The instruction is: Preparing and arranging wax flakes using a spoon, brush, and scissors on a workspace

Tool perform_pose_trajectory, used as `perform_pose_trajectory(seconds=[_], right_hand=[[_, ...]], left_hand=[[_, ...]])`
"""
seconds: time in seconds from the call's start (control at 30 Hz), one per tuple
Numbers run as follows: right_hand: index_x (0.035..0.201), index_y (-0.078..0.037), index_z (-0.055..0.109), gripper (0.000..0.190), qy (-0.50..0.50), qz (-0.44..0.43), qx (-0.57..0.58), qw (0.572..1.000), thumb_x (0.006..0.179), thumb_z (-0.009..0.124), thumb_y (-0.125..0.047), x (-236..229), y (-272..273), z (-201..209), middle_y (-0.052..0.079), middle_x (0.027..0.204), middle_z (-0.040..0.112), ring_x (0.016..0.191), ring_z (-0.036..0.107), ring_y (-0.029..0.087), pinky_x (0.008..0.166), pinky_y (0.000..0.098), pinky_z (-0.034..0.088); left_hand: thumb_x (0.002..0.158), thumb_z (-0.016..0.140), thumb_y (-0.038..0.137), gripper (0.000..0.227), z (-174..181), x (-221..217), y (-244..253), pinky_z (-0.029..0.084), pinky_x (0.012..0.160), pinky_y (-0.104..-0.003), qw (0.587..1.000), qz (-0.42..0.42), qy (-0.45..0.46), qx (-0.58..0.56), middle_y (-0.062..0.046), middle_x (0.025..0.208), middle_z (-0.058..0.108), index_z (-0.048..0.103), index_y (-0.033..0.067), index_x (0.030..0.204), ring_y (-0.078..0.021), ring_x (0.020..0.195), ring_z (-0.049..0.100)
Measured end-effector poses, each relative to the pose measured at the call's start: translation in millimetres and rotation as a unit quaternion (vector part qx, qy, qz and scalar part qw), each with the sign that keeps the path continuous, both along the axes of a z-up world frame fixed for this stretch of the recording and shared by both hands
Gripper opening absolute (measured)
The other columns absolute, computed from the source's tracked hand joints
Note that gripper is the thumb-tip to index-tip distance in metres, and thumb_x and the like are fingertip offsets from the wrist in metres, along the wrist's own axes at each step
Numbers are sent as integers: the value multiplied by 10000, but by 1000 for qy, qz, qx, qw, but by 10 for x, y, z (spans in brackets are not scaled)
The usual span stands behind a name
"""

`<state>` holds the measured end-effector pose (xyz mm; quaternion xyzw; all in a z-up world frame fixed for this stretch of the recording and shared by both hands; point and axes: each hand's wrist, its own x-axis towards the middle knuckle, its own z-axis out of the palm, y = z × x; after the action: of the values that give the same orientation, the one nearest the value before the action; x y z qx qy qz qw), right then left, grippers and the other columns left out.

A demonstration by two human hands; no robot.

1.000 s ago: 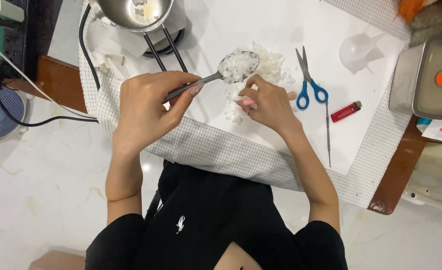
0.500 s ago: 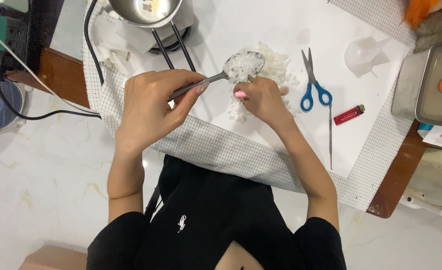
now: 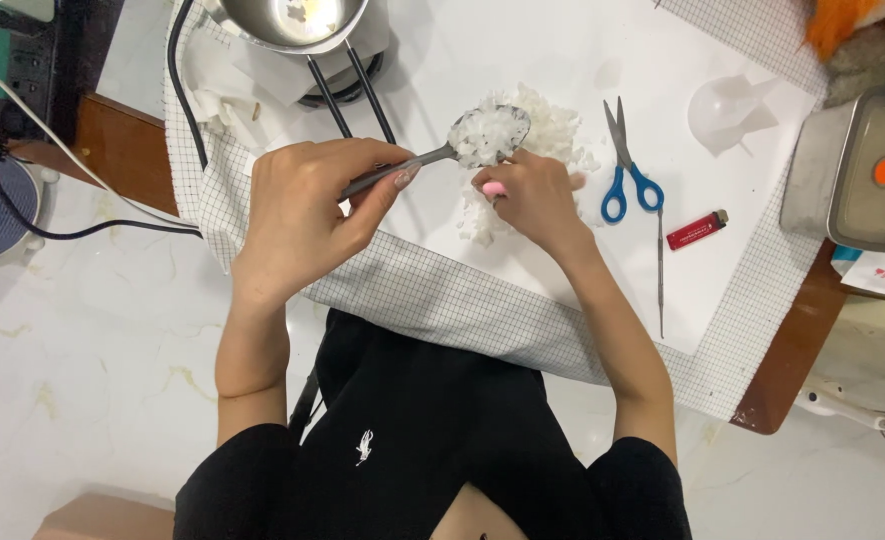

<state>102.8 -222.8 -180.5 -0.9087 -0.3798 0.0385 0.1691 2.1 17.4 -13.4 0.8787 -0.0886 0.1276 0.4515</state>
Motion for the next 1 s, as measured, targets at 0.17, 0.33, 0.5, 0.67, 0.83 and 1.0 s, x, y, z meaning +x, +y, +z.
perform_pose_trajectory(seconds=[0.17, 0.33, 0.5, 0.67, 0.83, 1.0], right_hand=[[817, -186, 713, 128, 51, -16, 121, 991, 764, 774, -87, -8, -92, 689, 78, 787, 620, 621, 609, 250, 594, 287, 487], [827, -100, 740, 159, 78, -69, 226, 969, 745, 824, 7, -52, -469, 1153, 95, 782, 617, 530, 527, 174, 495, 231, 436], [1003, 16, 730, 177, -42, -268, 220, 937, 916, 844, 119, -241, -1519, 1342, 121, 965, 550, 732, 469, 132, 591, 211, 407], [1015, 2, 751, 158, -133, -410, 142, 891, 909, 771, 118, -479, -2660, 1250, 116, 963, 599, 790, 547, 162, 597, 228, 427], [890, -116, 779, 111, -208, -458, -41, 863, 838, 752, -22, -673, -3252, 1034, 10, 680, 614, 618, 505, 150, 584, 283, 363], [846, -69, 690, 134, -167, -463, 42, 870, 951, 756, -19, -624, -2927, 1153, 11, 793, 667, 586, 503, 146, 700, 273, 400]], left_hand=[[851, 634, 26, 117, -20, -4, 28, 420, 434, -248, 1000, 0, 5, 3, -94, 527, 588, 719, 3, 928, -214, 462, 566], [860, 647, 57, 114, -49, 22, 27, 412, 426, -255, 1000, 1, 9, 16, -82, 524, 580, 720, 25, 941, -227, 443, 542], [945, 598, 114, 119, 7, -37, 10, 396, 565, -208, 996, 27, 21, 82, 6, 827, 694, 706, 75, 913, -98, 628, 606], [988, 647, 45, 94, -127, -12, 77, 337, 536, -229, 996, 23, 22, 78, -61, 734, 635, 704, -15, 944, -118, 559, 492], [1048, 645, 97, 160, -163, 42, 43, 310, 553, -218, 995, 23, 24, 94, -52, 734, 625, 709, -25, 965, -98, 551, 435], [1036, 671, 72, 117, -142, 39, 68, 284, 565, -225, 994, 43, 27, 99, -41, 651, 552, 710, -22, 978, -102, 544, 376]])
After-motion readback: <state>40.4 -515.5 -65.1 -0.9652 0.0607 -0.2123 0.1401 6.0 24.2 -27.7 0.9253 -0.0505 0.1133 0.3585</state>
